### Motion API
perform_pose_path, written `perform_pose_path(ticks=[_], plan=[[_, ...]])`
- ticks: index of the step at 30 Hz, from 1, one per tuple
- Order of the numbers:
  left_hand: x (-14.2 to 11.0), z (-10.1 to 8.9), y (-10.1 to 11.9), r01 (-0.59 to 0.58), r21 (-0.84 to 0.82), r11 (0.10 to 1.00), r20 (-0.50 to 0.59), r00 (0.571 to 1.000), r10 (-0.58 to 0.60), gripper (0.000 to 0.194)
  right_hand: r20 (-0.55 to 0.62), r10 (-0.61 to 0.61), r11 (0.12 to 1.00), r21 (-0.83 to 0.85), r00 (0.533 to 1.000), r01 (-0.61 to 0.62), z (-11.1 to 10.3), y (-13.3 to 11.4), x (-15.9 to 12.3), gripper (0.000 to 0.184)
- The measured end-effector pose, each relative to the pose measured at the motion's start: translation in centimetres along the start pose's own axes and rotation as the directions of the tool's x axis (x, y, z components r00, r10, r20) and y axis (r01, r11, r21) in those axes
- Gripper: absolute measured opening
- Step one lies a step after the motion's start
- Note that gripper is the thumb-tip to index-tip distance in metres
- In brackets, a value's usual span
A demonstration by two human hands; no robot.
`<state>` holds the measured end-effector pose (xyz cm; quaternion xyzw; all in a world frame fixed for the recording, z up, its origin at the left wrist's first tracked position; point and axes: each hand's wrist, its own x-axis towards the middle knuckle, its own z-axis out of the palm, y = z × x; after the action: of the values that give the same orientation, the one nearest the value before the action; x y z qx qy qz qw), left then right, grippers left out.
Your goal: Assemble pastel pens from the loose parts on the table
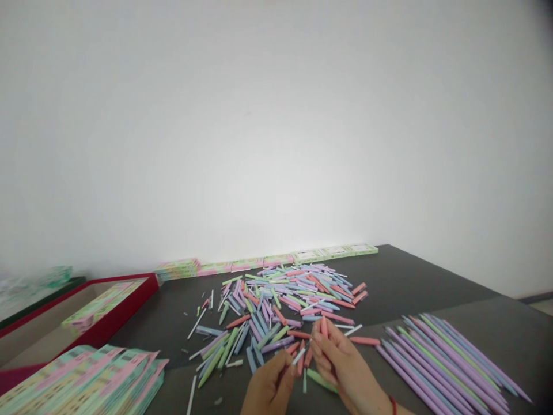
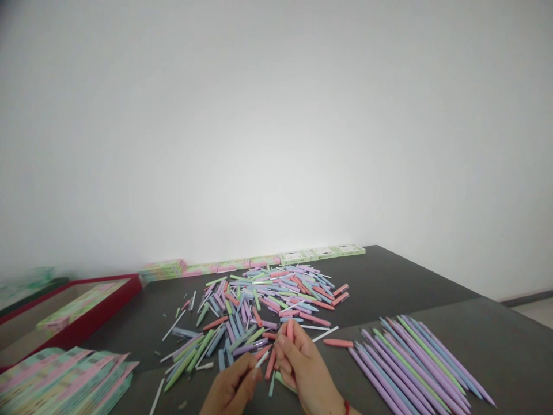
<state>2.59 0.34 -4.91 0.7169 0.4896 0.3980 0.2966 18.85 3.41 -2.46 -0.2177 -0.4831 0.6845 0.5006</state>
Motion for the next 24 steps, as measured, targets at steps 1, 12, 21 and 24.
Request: perform_pose_path(ticks=[1, 12, 21, 24], plan=[[-0.02, 0.05, -0.03, 0.002, 0.001, 1.0, -0.003, 1.0, -0.002, 0.035, -0.003, 0.0, 1.0, 0.014, 1.0, 0.0, -0.06, 0.1, 0.07, 0.029], [0.03, 0.09, 0.07, -0.03, -0.016, 0.999, -0.017, 0.999, 0.029, 0.033, -0.011, -0.039, 0.999, 0.024, 0.999, 0.039, 0.03, 0.08, -0.04, 0.027], [0.17, 0.17, 0.11, -0.021, -0.07, 0.997, 0.016, 1.0, 0.022, 0.034, 0.027, -0.001, 0.993, -0.114, 1.0, 0.004, 0.18, 0.38, -0.08, 0.034], [0.15, 0.21, 0.4, -0.004, -0.084, 0.996, 0.018, 1.0, 0.006, 0.037, 0.054, 0.027, 0.987, -0.157, 0.998, -0.019, 0.45, 0.78, -0.09, 0.037]])
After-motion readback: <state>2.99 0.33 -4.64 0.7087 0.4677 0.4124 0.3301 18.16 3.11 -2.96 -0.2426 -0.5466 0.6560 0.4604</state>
